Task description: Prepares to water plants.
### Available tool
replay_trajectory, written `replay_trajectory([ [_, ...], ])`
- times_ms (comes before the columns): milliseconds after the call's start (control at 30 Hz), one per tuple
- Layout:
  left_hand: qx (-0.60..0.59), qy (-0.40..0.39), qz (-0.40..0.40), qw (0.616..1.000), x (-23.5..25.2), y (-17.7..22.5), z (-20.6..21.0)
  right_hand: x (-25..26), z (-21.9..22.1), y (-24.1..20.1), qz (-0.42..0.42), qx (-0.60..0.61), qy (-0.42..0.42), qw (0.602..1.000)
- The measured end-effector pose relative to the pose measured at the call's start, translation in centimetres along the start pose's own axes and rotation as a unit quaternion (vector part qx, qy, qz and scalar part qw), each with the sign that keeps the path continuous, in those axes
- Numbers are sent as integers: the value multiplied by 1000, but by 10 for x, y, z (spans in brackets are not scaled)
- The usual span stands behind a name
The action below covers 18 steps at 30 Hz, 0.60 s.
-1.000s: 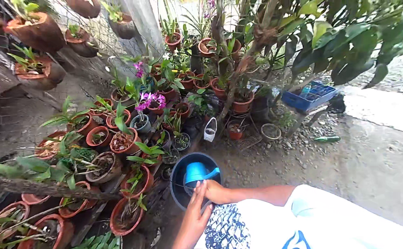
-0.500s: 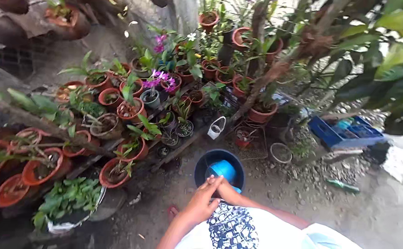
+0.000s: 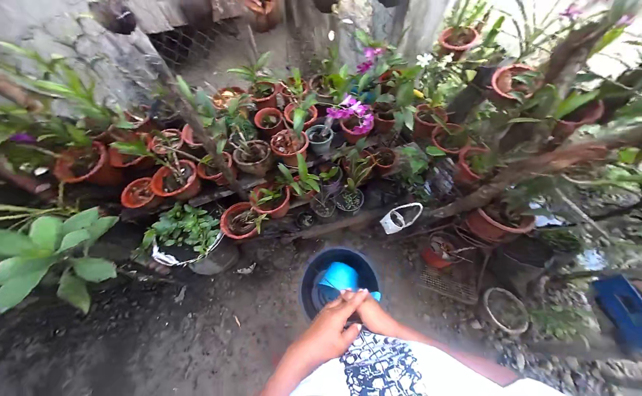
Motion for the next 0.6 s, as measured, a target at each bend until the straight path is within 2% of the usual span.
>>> replay_trajectory([
  [200,1,73,27,997,-61,-19,-26,8,56,-29,-44,-27,-22,998],
  [333,-41,131,37,990,-113,-41,-35,10,100,-49,-66,-92,-89,990],
  [600,-68,205,3,976,-211,-80,-56,21,202,-90,-53,-172,-183,966],
])
Point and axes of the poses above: each hand's wrist, its own x-axis towards the middle knuckle, its own z-axis out of the palm, y = z × x, the point moved 1 cm from there along x, towards the middle knuckle, and after that the axes turned 2 degrees about -z, right-handed, at the moved point
